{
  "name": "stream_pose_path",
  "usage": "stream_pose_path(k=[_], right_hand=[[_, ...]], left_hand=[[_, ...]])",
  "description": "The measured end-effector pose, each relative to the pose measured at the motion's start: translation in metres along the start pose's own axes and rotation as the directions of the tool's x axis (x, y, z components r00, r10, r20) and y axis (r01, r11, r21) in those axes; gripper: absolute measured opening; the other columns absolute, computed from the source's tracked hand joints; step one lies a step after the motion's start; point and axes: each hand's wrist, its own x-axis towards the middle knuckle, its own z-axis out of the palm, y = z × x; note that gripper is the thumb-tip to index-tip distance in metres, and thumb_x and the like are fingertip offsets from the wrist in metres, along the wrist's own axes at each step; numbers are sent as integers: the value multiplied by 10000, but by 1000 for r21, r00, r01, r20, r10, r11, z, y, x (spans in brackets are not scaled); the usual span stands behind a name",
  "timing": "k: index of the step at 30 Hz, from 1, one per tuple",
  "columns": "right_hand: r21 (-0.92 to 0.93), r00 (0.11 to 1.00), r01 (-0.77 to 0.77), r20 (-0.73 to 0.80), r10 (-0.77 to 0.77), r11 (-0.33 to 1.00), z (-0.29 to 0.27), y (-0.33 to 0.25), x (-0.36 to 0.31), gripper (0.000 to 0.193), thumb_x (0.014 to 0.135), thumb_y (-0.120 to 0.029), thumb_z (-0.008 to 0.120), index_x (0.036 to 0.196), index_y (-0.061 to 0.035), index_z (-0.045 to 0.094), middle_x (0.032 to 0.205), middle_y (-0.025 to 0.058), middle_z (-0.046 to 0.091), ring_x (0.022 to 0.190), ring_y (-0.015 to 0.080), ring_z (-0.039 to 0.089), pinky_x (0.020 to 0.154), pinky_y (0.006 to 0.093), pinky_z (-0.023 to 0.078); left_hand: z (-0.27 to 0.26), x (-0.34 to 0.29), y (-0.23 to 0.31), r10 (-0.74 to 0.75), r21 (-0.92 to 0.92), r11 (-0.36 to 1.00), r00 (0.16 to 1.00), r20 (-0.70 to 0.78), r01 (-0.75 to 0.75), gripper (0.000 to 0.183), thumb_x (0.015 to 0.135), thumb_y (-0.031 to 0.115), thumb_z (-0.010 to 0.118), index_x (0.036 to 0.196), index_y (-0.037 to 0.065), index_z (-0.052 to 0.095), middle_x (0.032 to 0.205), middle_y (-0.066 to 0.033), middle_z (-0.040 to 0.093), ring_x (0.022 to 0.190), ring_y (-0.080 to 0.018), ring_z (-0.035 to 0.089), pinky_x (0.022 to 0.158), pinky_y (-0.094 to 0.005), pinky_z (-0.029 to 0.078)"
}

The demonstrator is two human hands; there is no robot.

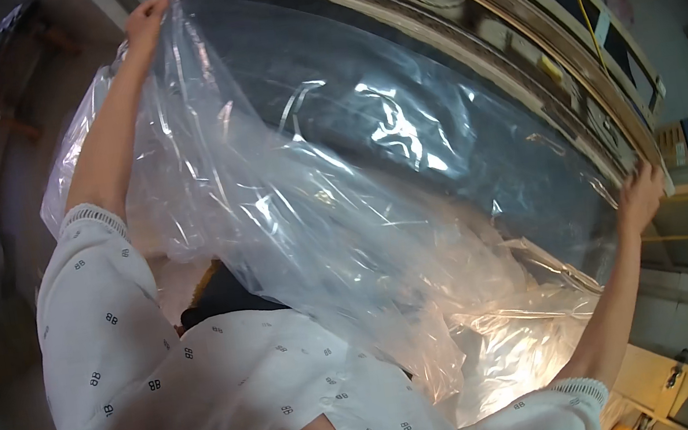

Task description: The person covers a large mattress with a plastic wrap by unfolding the plastic sheet and pulling it over the mattress edges by hand.

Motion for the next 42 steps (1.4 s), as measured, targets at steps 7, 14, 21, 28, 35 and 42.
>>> stream_pose_path(k=[7, 14, 21, 28, 35, 42], right_hand=[[931, 931, 262, -174, -322, 255, -141, -388, 11, 338, 749, -157, 634, 1020, 1, 508, 958, 149, 499, 923, 282, 498, 788, 370, 417], [307, 718, 685, -134, -683, 661, -163, -454, -64, 702, 694, -185, 645, 1310, -40, 342, 1332, 136, 344, 1236, 281, 324, 952, 451, 324], [91, 993, 10, 115, -20, 996, -177, -171, -171, 515, 612, 93, 502, 1078, -113, 571, 1154, 79, 541, 1026, 280, 515, 836, 371, 429], [121, 611, -761, 464, 641, 638, -230, -24, -410, 225, 787, -104, 580, 1009, -73, 565, 900, 50, 579, 786, 157, 551, 679, 305, 448], [512, 529, -846, 770, 357, 150, -110, -165, -443, 303, 825, -246, 602, 1017, -18, 550, 880, 74, 593, 818, 165, 564, 735, 300, 450], [548, 412, -764, 8, 911, 340, -187, -19, -440, 309, 917, -176, 433, 1117, 40, 524, 1079, 130, 575, 1004, 219, 532, 879, 302, 395]], left_hand=[[-2, -13, 19, -102, 1, 995, 993, -54, 103, 407, 750, 444, 633, 908, 71, 678, 844, -63, 660, 794, -168, 601, 727, -283, 446], [15, 6, 2, -42, 25, 999, 998, -37, 43, 442, 761, 480, 598, 930, 80, 677, 879, -87, 661, 842, -207, 607, 750, -313, 448], [22, 18, -3, 124, 127, 983, 988, 87, -135, 513, 754, 552, 562, 976, 103, 672, 961, -99, 653, 932, -265, 595, 810, -339, 432], [45, 75, -60, 21, 209, 977, 993, 120, -46, 456, 762, 497, 576, 977, 108, 680, 1002, -78, 653, 971, -249, 592, 880, -337, 410], [34, 62, -34, 27, 290, 956, 996, 82, -50, 424, 763, 467, 583, 945, 98, 685, 957, -84, 662, 910, -281, 601, 841, -361, 421], [14, 47, -36, 249, -14, 967, 939, 236, -253, 355, 820, 385, 580, 954, 69, 668, 914, -101, 658, 840, -205, 600, 771, -304, 438]])
